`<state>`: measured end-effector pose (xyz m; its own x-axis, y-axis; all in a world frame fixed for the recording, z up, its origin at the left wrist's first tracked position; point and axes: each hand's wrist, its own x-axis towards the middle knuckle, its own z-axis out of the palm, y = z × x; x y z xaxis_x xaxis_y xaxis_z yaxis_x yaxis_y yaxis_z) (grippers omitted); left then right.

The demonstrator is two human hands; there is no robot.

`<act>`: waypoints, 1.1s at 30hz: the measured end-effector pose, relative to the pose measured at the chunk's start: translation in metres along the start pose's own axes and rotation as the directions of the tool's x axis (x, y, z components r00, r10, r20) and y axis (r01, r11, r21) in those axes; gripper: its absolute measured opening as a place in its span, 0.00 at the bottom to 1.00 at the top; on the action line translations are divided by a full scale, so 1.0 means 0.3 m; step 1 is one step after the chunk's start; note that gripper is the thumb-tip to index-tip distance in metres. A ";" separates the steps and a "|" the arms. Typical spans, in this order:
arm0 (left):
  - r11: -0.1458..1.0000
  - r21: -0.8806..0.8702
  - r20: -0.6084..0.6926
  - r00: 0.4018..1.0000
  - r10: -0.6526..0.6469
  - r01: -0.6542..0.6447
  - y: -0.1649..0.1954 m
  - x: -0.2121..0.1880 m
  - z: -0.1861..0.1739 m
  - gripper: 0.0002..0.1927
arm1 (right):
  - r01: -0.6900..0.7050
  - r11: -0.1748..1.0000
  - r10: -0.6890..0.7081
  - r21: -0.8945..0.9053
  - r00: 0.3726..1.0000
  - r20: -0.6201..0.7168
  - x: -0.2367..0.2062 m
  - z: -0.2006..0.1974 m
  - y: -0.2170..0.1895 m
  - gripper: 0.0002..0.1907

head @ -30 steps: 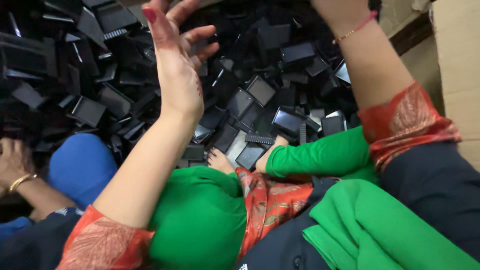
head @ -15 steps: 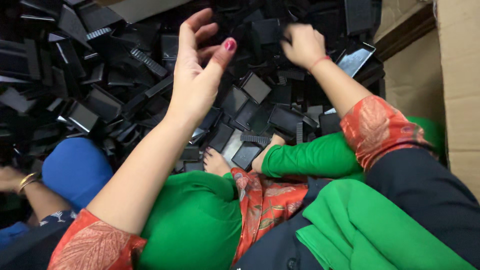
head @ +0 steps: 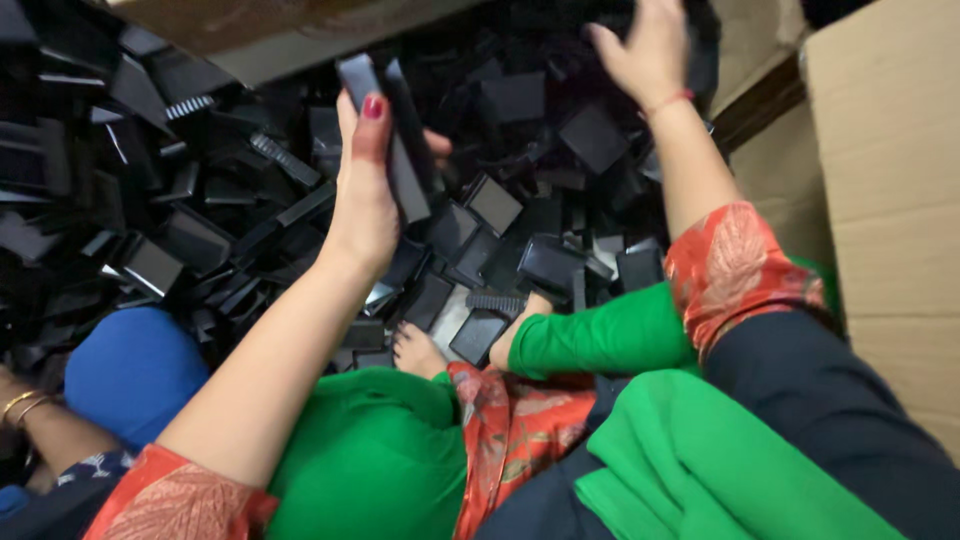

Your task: The person sits on the floor and repeatedly picks up small black plastic components from a large pile, inspects them by turning them over, and places them back into the pile. The person also briefly handles a cardboard box before returning to sorting the components.

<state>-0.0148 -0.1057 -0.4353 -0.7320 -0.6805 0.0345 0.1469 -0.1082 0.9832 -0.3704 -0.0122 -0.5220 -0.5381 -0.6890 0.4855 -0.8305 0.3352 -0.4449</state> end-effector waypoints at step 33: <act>0.965 -0.193 0.025 0.982 0.185 -0.177 0.050 -0.009 -0.007 0.43 | 0.087 0.263 -0.377 0.961 0.926 0.019 -0.281 -0.171 -0.670 0.29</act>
<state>-0.0093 -0.1069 -0.4210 -0.7085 -0.6704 0.2204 0.3996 -0.1237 0.9083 -0.1655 0.0115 -0.4350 -0.1828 -0.7766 0.6029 -0.1277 -0.5892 -0.7978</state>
